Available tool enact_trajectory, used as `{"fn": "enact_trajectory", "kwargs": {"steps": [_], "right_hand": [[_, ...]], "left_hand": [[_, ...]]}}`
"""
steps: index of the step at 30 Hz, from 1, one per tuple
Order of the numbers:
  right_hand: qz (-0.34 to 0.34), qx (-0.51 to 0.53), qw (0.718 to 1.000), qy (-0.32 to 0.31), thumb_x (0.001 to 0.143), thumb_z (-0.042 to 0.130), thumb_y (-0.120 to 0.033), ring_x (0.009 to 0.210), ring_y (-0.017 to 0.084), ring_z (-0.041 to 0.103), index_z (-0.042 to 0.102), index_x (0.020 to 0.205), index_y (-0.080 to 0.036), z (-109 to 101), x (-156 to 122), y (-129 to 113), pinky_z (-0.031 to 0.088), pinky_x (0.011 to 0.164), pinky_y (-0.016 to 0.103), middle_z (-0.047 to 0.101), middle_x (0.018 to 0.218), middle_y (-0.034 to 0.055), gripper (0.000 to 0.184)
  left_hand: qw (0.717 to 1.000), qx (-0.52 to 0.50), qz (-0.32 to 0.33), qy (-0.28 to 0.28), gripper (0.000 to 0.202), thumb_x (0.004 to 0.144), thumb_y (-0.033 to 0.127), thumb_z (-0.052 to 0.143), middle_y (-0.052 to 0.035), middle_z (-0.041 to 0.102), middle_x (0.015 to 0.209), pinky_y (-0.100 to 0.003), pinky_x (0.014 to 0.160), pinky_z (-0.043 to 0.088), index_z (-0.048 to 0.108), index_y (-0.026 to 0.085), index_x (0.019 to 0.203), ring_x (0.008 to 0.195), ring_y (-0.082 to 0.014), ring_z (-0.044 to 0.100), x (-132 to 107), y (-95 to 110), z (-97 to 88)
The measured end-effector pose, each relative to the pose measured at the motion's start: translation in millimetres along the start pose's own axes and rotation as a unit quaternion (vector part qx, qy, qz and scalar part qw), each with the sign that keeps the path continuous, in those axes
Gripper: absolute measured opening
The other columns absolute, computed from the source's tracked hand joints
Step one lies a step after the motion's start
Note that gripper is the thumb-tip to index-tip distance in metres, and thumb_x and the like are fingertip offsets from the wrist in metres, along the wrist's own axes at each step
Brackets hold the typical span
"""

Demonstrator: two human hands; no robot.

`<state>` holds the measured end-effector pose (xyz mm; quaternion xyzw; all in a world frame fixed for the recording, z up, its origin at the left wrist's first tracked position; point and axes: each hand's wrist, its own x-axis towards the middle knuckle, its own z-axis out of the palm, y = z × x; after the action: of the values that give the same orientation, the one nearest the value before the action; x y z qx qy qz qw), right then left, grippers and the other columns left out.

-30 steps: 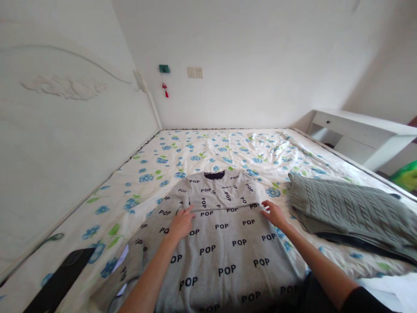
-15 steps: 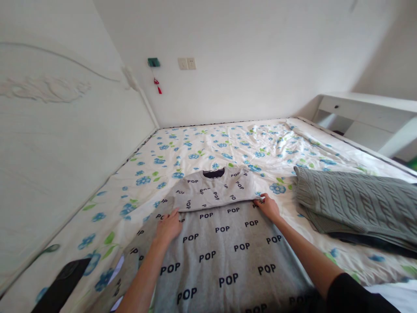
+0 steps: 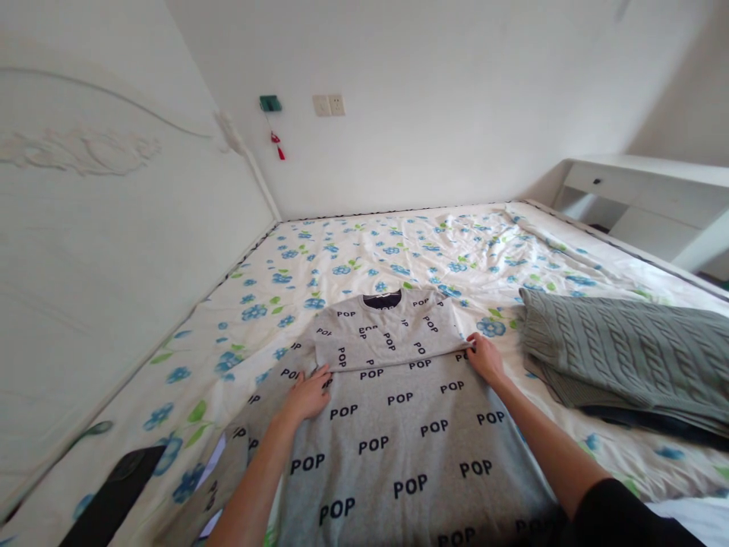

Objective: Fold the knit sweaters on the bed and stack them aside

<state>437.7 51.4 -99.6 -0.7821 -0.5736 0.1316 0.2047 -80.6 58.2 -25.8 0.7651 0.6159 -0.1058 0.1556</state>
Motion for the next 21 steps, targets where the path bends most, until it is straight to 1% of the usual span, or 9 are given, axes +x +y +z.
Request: {"fn": "enact_trajectory", "kwargs": {"steps": [2, 4, 9, 11, 13, 15, 17, 19, 21], "right_hand": [[-0.079, 0.012, 0.997, 0.006, 0.092, 0.055, -0.014, 0.103, 0.021, 0.068, 0.07, 0.127, -0.022, -2, -1, 0, 0.048, 0.092, 0.029, 0.073, 0.117, 0.0092, 0.039], [-0.111, 0.012, 0.994, 0.003, 0.093, 0.053, -0.012, 0.101, 0.02, 0.067, 0.072, 0.123, -0.023, -4, 0, 3, 0.046, 0.094, 0.028, 0.071, 0.117, 0.0079, 0.037], [-0.078, -0.008, 0.997, -0.008, 0.094, 0.05, -0.011, 0.102, 0.021, 0.066, 0.074, 0.119, -0.019, -5, 5, 14, 0.045, 0.095, 0.028, 0.069, 0.11, 0.0081, 0.035], [-0.078, -0.012, 0.997, -0.024, 0.094, 0.05, -0.01, 0.103, 0.02, 0.067, 0.074, 0.121, -0.018, -4, 4, 14, 0.046, 0.096, 0.027, 0.07, 0.11, 0.0089, 0.037], [-0.076, -0.011, 0.996, -0.04, 0.094, 0.053, -0.012, 0.103, 0.021, 0.068, 0.074, 0.124, -0.017, -6, 2, 14, 0.047, 0.097, 0.028, 0.072, 0.112, 0.0106, 0.037], [-0.077, 0.002, 0.996, -0.05, 0.093, 0.058, -0.016, 0.106, 0.023, 0.07, 0.074, 0.127, -0.015, -12, -2, 15, 0.048, 0.1, 0.031, 0.074, 0.115, 0.0122, 0.037], [-0.084, 0.028, 0.995, -0.048, 0.091, 0.063, -0.02, 0.109, 0.025, 0.071, 0.075, 0.128, -0.016, -21, -9, 16, 0.05, 0.103, 0.034, 0.075, 0.119, 0.0128, 0.039], [-0.092, 0.066, 0.993, -0.038, 0.09, 0.065, -0.025, 0.111, 0.026, 0.071, 0.076, 0.126, -0.017, -32, -17, 14, 0.052, 0.103, 0.037, 0.076, 0.122, 0.0124, 0.038], [-0.093, 0.115, 0.989, -0.028, 0.091, 0.065, -0.03, 0.11, 0.027, 0.072, 0.077, 0.124, -0.02, -42, -29, 9, 0.055, 0.099, 0.038, 0.076, 0.123, 0.0118, 0.037]], "left_hand": [[1.0, -0.005, 0.003, -0.005, 0.062, 0.09, 0.02, 0.051, -0.012, 0.039, 0.174, -0.055, 0.137, 0.017, 0.064, 0.019, 0.151, 0.159, -0.029, 0.043, 0, -3, -2.4], [1.0, -0.017, -0.001, -0.001, 0.06, 0.09, 0.019, 0.052, -0.0115, 0.042, 0.172, -0.054, 0.137, 0.017, 0.066, 0.02, 0.149, 0.159, -0.0288, 0.044, 0, -8, -3.2], [1.0, -0.027, -0.001, -0.001, 0.061, 0.091, 0.018, 0.054, -0.0097, 0.041, 0.173, -0.052, 0.138, 0.013, 0.062, 0.022, 0.151, 0.159, -0.0253, 0.043, -4, -10, -3.1], [1.0, -0.024, 0.006, -0.004, 0.061, 0.091, 0.018, 0.054, -0.01, 0.041, 0.174, -0.052, 0.138, 0.013, 0.062, 0.021, 0.151, 0.16, -0.0248, 0.042, -9, -7, -7.4], [1.0, -0.025, 0.006, 0.003, 0.06, 0.089, 0.018, 0.054, -0.0091, 0.044, 0.172, -0.048, 0.137, 0.017, 0.064, 0.021, 0.149, 0.159, -0.0243, 0.043, -19, -5, -15.7], [0.999, -0.042, -0.006, 0.023, 0.057, 0.089, 0.021, 0.055, -0.0089, 0.054, 0.167, -0.042, 0.134, 0.029, 0.068, 0.021, 0.144, 0.154, -0.0248, 0.051, -33, -7, -26.6], [0.995, -0.073, -0.036, 0.052, 0.052, 0.088, 0.027, 0.056, -0.0104, 0.067, 0.154, -0.038, 0.125, 0.043, 0.071, 0.02, 0.137, 0.143, -0.0268, 0.062, -56, -16, -36.3], [0.988, -0.103, -0.086, 0.079, 0.048, 0.087, 0.036, 0.056, -0.0114, 0.078, 0.136, -0.036, 0.113, 0.053, 0.073, 0.019, 0.129, 0.127, -0.0282, 0.072, -88, -33, -39.6], [0.975, -0.118, -0.159, 0.101, 0.044, 0.086, 0.042, 0.054, -0.0104, 0.082, 0.119, -0.037, 0.1, 0.059, 0.073, 0.021, 0.119, 0.11, -0.0286, 0.078, -129, -58, -31.9]]}}
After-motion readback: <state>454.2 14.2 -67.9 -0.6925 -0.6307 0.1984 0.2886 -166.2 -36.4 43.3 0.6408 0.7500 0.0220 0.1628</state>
